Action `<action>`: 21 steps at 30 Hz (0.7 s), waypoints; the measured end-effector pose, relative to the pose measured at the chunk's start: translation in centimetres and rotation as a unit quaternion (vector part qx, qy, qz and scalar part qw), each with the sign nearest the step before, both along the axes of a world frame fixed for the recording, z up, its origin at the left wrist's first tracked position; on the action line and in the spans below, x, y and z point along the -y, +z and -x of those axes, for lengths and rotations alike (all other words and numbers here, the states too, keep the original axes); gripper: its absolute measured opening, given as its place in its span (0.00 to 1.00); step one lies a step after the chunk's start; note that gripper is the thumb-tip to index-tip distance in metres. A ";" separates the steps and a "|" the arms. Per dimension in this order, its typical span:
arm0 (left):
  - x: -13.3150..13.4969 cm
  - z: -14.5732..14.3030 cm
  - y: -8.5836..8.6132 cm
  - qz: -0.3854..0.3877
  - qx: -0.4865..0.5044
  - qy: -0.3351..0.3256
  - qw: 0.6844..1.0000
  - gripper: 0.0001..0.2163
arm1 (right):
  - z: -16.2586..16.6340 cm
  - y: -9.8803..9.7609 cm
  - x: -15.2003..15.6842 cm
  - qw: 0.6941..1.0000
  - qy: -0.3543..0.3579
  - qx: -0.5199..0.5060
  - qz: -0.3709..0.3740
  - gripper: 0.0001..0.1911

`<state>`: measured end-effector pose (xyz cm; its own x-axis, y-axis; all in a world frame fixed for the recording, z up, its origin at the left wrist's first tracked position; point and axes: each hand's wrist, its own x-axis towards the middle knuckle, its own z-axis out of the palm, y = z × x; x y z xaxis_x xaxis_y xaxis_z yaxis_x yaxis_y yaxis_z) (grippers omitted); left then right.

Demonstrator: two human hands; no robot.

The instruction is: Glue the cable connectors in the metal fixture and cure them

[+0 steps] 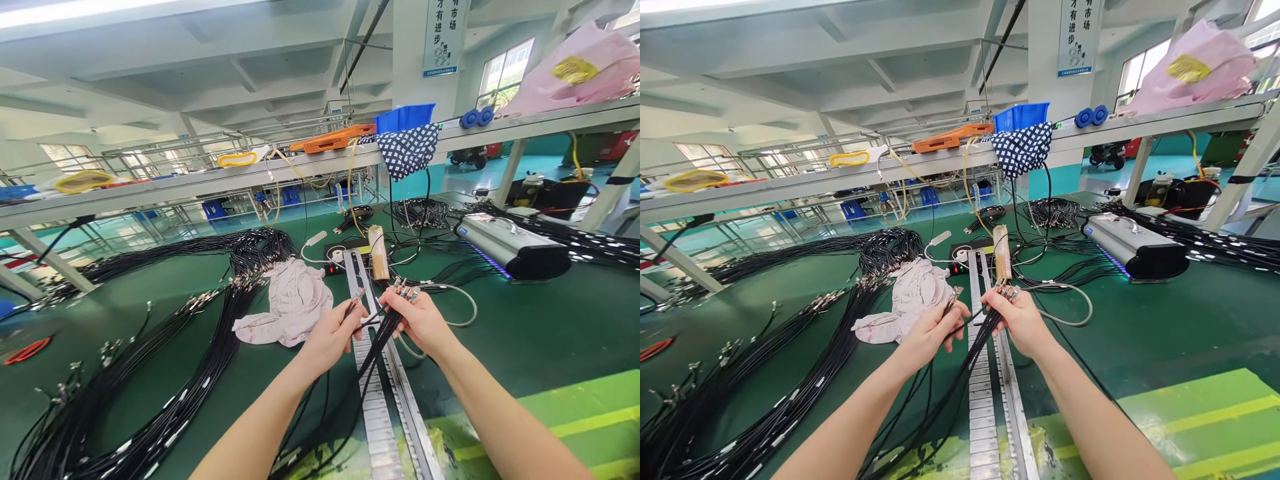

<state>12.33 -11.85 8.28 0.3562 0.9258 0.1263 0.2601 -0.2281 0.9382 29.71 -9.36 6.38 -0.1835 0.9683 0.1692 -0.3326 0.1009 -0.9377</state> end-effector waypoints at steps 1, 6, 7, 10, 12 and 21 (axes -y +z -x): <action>-0.3 -0.3 0.4 -0.010 -0.004 -0.002 1.000 0.17 | 0.1 -0.1 0.1 1.000 0.004 0.011 -0.007 0.17; -1.7 -2.6 1.3 0.043 0.034 -0.037 0.998 0.18 | 0.2 -0.4 0.4 0.998 -0.003 0.048 -0.049 0.15; -1.9 -3.0 1.1 0.082 0.065 -0.058 0.993 0.18 | 0.1 -0.4 0.4 0.997 -0.011 0.052 -0.058 0.14; -2.1 -3.8 -0.2 0.156 0.148 -0.107 0.971 0.20 | -0.4 -0.7 0.3 0.995 -0.025 0.059 -0.082 0.12; -1.9 -4.2 -1.3 0.147 0.176 -0.089 0.969 0.22 | -0.6 -1.0 0.2 0.994 -0.021 0.059 -0.086 0.13; -0.7 -5.8 -5.2 0.083 0.280 0.117 0.949 0.16 | 0.9 -1.8 0.0 0.998 0.042 0.041 0.011 0.15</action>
<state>18.11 -11.20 3.11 0.0590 0.9949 0.0815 -0.2647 -0.0631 0.9623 28.78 -9.33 4.58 -0.2758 0.9526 0.1286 -0.2609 0.0546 -0.9638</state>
